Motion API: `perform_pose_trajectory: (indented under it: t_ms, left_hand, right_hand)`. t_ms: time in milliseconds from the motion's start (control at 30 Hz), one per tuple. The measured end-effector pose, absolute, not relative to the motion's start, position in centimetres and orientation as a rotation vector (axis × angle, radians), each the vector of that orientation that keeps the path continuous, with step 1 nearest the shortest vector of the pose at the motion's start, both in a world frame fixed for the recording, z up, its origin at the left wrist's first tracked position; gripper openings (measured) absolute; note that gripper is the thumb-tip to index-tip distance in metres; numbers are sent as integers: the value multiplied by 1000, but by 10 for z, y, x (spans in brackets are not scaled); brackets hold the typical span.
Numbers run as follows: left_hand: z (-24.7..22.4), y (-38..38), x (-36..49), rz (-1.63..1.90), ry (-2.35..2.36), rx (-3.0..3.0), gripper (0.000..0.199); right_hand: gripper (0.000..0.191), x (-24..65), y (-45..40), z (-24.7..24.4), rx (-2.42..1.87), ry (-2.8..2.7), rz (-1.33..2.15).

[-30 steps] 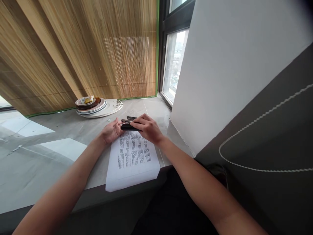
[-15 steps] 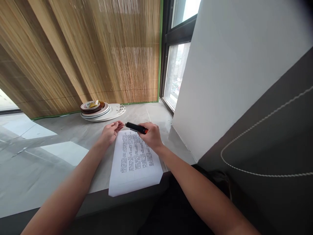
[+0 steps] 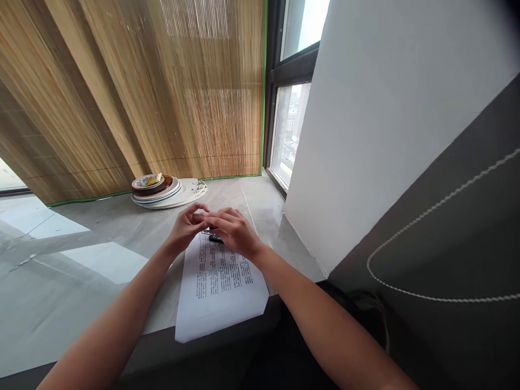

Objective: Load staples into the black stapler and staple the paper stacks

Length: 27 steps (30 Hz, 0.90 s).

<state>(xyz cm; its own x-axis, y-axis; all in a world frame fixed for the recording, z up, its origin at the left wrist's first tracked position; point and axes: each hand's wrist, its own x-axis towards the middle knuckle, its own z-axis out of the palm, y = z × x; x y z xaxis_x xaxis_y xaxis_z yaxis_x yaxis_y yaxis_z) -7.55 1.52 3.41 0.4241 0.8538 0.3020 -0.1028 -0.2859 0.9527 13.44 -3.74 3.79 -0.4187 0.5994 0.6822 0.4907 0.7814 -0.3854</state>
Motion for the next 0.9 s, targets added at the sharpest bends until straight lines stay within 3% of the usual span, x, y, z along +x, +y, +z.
perform_pose_trajectory:
  t_ms: [233,367,433,633,767,900]
  left_hand:
    - [31,27,-81,1250,740,1636,58]
    - [16,58,-103,1433,1314,1903,45]
    - [4,76,-117,1349,1586,2125,34]
    - [-30,101,-134,791,1719,2459,44]
    - [-33,89,-134,793,1792,2470,48]
    - [-24,69,-133,886,1901,2388,38]
  right_hand:
    - [19,138,-25,42,-900,-1978,61]
    - [11,183,2,27,-1265,-1767,99]
    - [14,204,16,14,-1558,-1783,178]
    - [22,216,35,-12,-1810,-1721,273]
    - [27,213,33,-13,-1764,-1745,298]
    - [39,217,24,-11,-1690,-1697,287]
